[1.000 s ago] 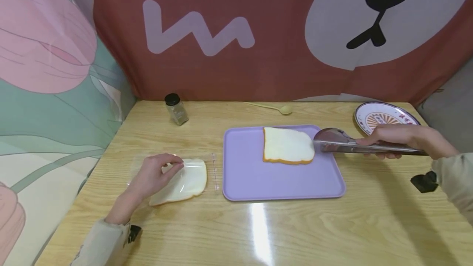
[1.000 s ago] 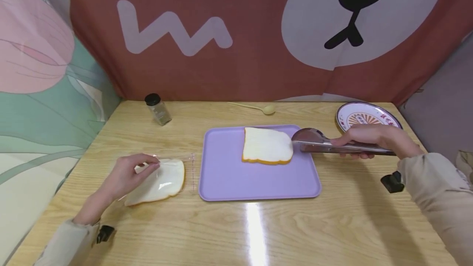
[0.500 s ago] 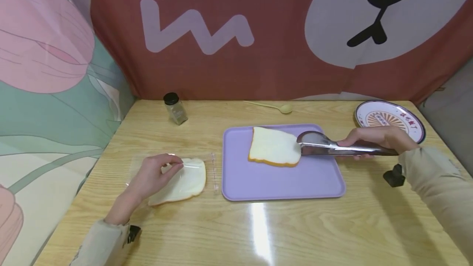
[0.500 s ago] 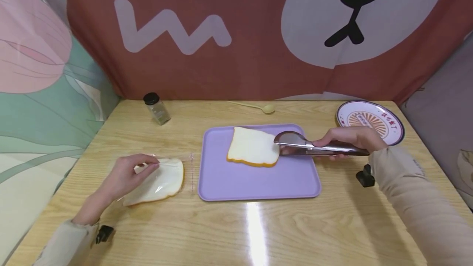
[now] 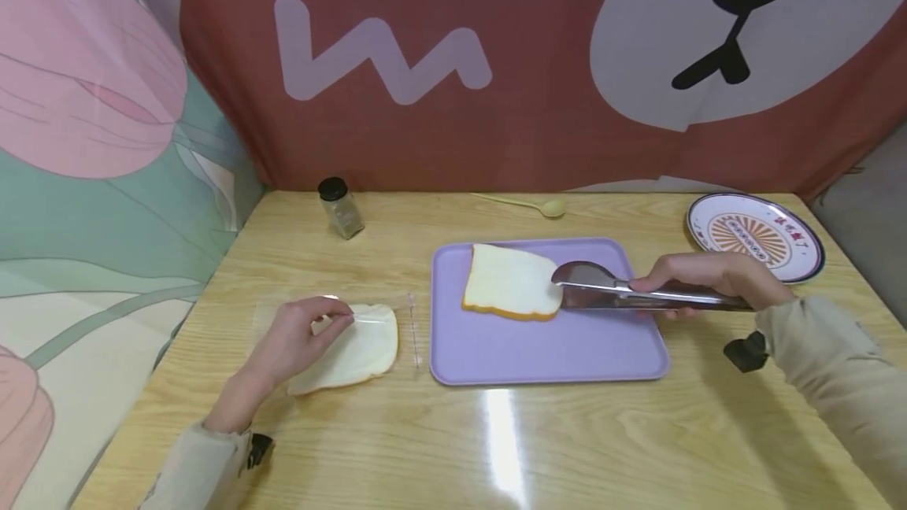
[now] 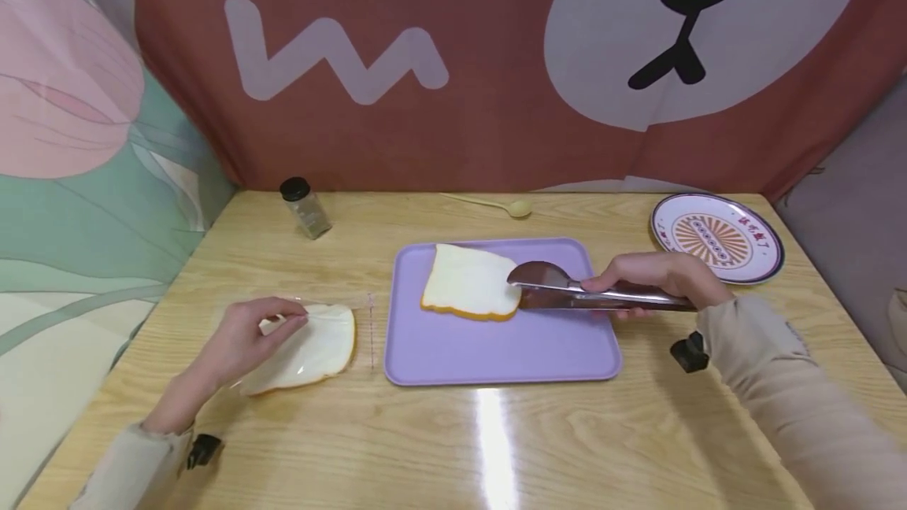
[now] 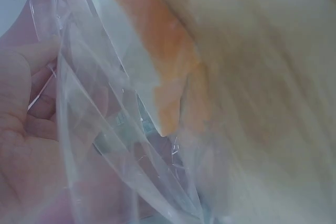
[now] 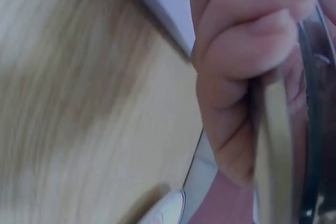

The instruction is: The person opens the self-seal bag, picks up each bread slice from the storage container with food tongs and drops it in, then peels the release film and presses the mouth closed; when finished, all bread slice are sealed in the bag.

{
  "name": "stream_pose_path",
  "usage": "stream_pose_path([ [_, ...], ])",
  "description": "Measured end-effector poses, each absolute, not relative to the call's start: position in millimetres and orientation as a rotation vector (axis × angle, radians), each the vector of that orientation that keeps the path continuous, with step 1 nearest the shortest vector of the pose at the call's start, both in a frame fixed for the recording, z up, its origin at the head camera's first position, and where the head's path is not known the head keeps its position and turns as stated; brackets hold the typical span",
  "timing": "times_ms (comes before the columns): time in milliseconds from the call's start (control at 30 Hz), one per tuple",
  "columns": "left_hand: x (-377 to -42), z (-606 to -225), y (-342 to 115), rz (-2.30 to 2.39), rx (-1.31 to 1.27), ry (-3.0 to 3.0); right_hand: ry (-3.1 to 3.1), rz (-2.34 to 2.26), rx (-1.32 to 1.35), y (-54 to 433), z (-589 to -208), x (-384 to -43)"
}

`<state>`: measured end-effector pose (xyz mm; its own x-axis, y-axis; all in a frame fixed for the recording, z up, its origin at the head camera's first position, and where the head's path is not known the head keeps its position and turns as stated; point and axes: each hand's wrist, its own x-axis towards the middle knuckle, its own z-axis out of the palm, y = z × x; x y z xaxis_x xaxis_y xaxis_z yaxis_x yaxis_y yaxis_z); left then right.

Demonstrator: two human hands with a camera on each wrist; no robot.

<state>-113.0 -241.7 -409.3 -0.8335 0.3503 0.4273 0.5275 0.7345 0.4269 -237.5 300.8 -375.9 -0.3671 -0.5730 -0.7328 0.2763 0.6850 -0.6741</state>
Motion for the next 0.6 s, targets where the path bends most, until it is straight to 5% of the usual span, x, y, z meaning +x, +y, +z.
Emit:
stream_pose_path([
  [600, -116, -409, -242, -0.802, -0.662, -2.645, 1.803, -1.135, -0.286, 233, -385, -221],
])
